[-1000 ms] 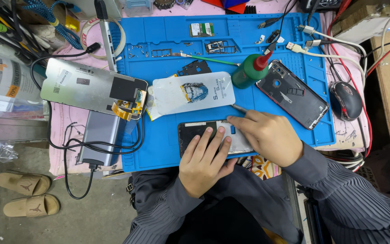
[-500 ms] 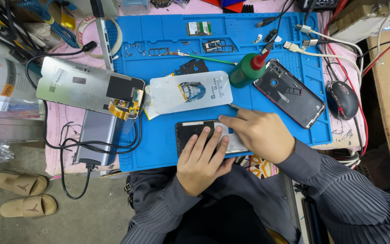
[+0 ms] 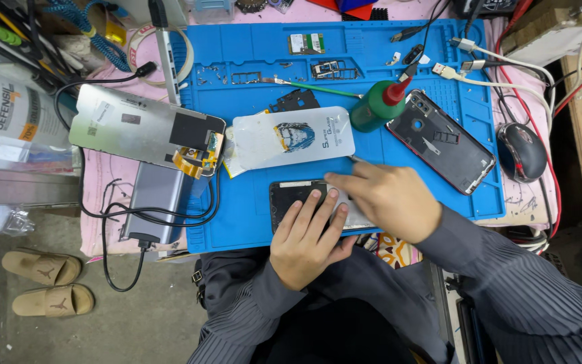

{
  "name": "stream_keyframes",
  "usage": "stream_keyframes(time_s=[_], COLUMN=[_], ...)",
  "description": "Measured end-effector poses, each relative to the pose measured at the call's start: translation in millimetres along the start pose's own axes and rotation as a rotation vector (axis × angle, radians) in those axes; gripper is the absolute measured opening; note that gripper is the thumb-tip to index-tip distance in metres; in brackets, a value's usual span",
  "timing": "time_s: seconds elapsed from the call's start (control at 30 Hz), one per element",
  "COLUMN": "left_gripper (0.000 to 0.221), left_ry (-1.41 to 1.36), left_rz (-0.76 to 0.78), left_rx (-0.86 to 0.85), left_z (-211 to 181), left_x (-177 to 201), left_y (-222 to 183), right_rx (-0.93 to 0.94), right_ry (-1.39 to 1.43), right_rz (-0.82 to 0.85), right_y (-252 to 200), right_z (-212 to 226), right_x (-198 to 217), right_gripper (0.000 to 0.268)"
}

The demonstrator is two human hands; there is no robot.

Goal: The person is repairing a mobile phone by using a screwdriver to remove screws from the internal frame and handling the components by hand on a blue mat.

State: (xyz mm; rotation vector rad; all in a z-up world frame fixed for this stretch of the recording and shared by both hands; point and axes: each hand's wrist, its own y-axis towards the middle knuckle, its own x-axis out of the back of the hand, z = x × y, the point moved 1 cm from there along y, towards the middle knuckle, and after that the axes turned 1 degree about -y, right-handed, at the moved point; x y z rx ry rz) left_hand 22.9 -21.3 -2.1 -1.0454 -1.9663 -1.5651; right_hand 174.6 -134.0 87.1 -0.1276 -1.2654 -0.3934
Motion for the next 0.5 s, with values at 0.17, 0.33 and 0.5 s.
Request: stream_keyframes(time_s=[0.17, 0.33, 0.5], left_gripper=[0.046, 0.042, 0.042], left_ry=[0.015, 0.008, 0.020], left_rz=[-0.018, -0.011, -0.050], left_rx=[0.002, 0.002, -0.003], left_z=[-0.7, 0.2, -0.1], left_x=[-1.9, -4.4, -2.4], left_y=[-2.5, -2.6, -2.2], right_rx=[0.012, 0.054, -0.002], right_ry=[0.013, 0.009, -0.004], right_rz=[-0.014, -0.002, 0.034], right_y=[-4.2, 16.0, 4.8], right_z=[0.6, 12.2, 5.0], right_x=[8.9, -11.5, 4.9], right_gripper=[0.040, 0.040, 0.041])
